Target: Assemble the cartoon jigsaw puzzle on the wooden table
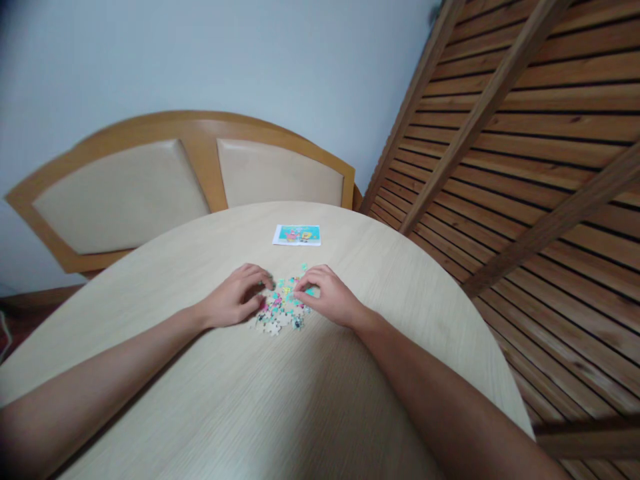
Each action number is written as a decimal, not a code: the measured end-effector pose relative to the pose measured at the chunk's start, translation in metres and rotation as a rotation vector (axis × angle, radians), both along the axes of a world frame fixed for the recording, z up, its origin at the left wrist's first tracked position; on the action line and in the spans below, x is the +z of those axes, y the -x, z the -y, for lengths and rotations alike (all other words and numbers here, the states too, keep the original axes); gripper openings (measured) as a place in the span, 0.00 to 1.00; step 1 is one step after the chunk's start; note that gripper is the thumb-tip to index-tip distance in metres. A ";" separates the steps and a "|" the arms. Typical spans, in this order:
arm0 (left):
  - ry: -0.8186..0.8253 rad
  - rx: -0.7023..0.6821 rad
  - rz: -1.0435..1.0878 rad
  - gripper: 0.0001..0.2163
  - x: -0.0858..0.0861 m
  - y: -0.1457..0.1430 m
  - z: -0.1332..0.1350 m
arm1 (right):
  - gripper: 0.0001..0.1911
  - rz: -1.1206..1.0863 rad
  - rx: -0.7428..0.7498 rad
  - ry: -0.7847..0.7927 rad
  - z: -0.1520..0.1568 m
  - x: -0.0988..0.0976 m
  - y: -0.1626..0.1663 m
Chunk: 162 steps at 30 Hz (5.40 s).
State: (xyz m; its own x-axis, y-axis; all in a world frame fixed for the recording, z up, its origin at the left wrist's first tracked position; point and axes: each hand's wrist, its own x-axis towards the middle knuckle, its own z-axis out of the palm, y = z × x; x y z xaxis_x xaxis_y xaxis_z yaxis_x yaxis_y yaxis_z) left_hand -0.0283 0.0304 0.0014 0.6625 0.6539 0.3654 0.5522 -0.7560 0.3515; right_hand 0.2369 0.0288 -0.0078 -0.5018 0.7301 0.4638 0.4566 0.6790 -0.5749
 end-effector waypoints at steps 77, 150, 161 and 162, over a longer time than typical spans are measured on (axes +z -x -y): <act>0.232 0.072 0.195 0.07 -0.001 0.031 -0.011 | 0.04 0.422 -0.270 -0.153 0.018 0.027 -0.009; -0.150 -0.305 -0.049 0.10 0.006 -0.003 0.015 | 0.09 0.533 0.151 -0.166 0.045 0.053 -0.006; -0.116 -0.196 0.071 0.09 0.003 0.001 0.008 | 0.07 0.545 0.226 -0.064 0.045 0.046 -0.001; -0.117 -0.174 0.087 0.10 0.003 0.001 0.007 | 0.06 0.539 0.208 -0.078 0.044 0.044 0.000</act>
